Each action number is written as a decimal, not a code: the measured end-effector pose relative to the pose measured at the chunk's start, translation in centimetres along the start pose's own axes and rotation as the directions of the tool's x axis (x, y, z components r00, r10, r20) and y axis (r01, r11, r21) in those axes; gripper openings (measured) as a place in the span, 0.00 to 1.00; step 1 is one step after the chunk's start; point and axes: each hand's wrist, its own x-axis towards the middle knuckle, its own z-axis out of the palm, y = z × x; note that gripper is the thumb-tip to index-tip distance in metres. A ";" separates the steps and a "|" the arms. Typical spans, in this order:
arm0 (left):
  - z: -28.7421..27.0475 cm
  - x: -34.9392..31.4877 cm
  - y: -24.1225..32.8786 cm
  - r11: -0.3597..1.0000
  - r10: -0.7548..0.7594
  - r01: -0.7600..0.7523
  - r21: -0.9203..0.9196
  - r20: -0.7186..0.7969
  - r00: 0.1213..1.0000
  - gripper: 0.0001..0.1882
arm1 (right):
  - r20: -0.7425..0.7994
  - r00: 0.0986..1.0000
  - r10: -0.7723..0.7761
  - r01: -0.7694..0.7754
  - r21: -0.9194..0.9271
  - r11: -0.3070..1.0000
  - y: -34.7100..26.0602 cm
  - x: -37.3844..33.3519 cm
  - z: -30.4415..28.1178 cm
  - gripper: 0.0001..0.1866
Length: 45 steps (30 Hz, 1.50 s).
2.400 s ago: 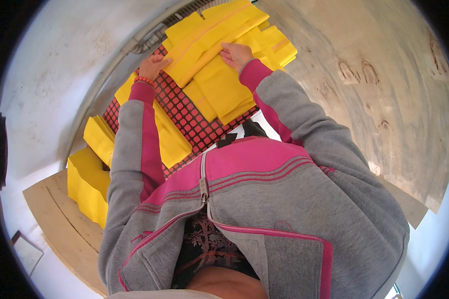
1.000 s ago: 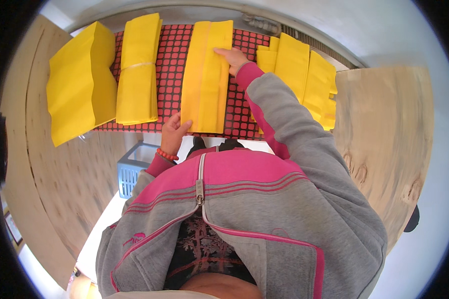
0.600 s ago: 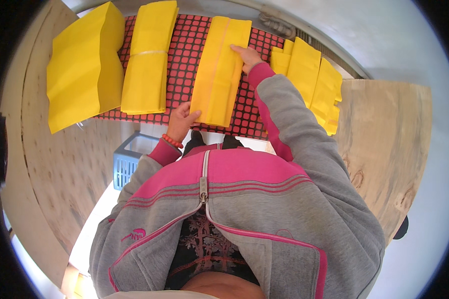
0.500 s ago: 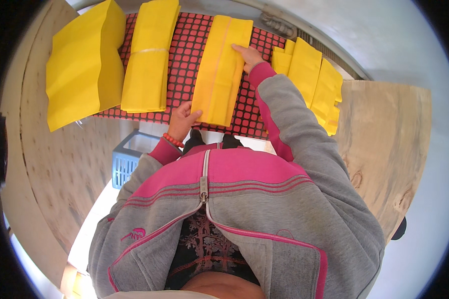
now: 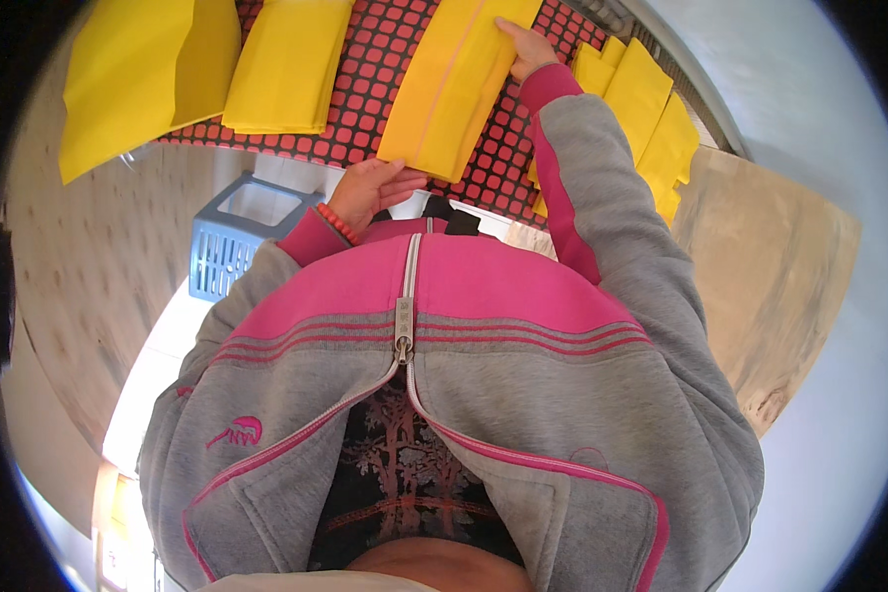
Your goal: The person folds yellow fabric pieces into uniform stacks and secures each bundle with a white tie. The person repeatedly picks up fabric, aligns edges, and ties the bundles on a red-and-black checkered mat.
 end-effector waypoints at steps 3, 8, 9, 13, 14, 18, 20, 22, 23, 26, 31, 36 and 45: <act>0.6 -0.2 0.0 0.999 -0.013 0.014 -0.029 0.040 0.999 0.19 | -0.004 1.000 -0.015 0.014 -0.030 0.999 0.0 0.0 -0.1 0.17; 1.2 -0.1 -0.3 0.993 -0.059 0.068 -0.094 0.099 0.993 0.19 | 0.065 0.996 0.057 -0.048 -0.140 0.989 0.0 0.2 -1.0 0.15; 1.2 0.0 -0.5 0.993 -0.066 0.074 -0.093 0.093 0.993 0.19 | 0.068 0.996 0.058 -0.048 -0.140 0.989 0.0 0.2 -1.1 0.16; 0.9 0.2 -0.8 0.989 -0.078 0.083 -0.124 0.049 0.996 0.20 | 0.027 0.999 0.035 -0.030 -0.170 0.985 0.1 0.1 -0.8 0.16; 0.8 0.2 -0.8 0.988 -0.070 0.076 -0.138 0.052 0.996 0.20 | 0.027 0.999 0.027 -0.021 -0.172 0.985 0.0 0.0 -0.7 0.16; 0.5 0.1 -0.8 0.984 -0.071 0.076 -0.162 0.036 0.997 0.20 | 0.023 1.000 0.014 -0.010 -0.157 0.988 0.0 -0.5 -0.3 0.16; 0.4 0.1 -0.9 0.982 -0.072 0.076 -0.171 0.031 0.997 0.20 | 0.021 1.000 0.013 -0.010 -0.151 0.988 0.0 -0.6 -0.1 0.16; 0.2 0.1 -0.9 0.981 -0.065 0.068 -0.180 0.026 0.998 0.20 | 0.022 1.000 0.008 -0.004 -0.158 0.987 0.0 -0.6 -0.1 0.16; 0.2 0.1 -0.9 0.983 -0.083 0.085 -0.162 0.021 0.996 0.20 | 0.012 1.000 -0.001 0.003 -0.162 0.987 -0.1 -0.6 -0.1 0.16; 0.0 0.0 -0.7 0.988 -0.149 0.150 -0.047 0.026 0.988 0.19 | -0.030 0.999 -0.039 0.033 -0.199 0.979 0.1 -0.5 0.1 0.16; 1.0 -1.6 0.3 0.873 0.119 -0.139 0.467 0.073 0.990 0.13 | -0.085 0.975 -0.207 0.171 -0.313 0.934 0.4 -0.7 0.2 0.15; 2.8 -1.7 3.2 -0.079 0.776 -0.483 0.872 0.358 0.519 0.07 | -0.208 0.967 -0.151 0.016 -0.538 0.843 -2.4 -1.8 -0.4 0.16; 6.4 4.0 5.2 -0.602 0.517 -0.382 0.701 0.707 0.483 0.21 | -0.197 0.857 -0.476 0.345 -0.466 0.815 -8.1 -15.7 -6.2 0.19</act>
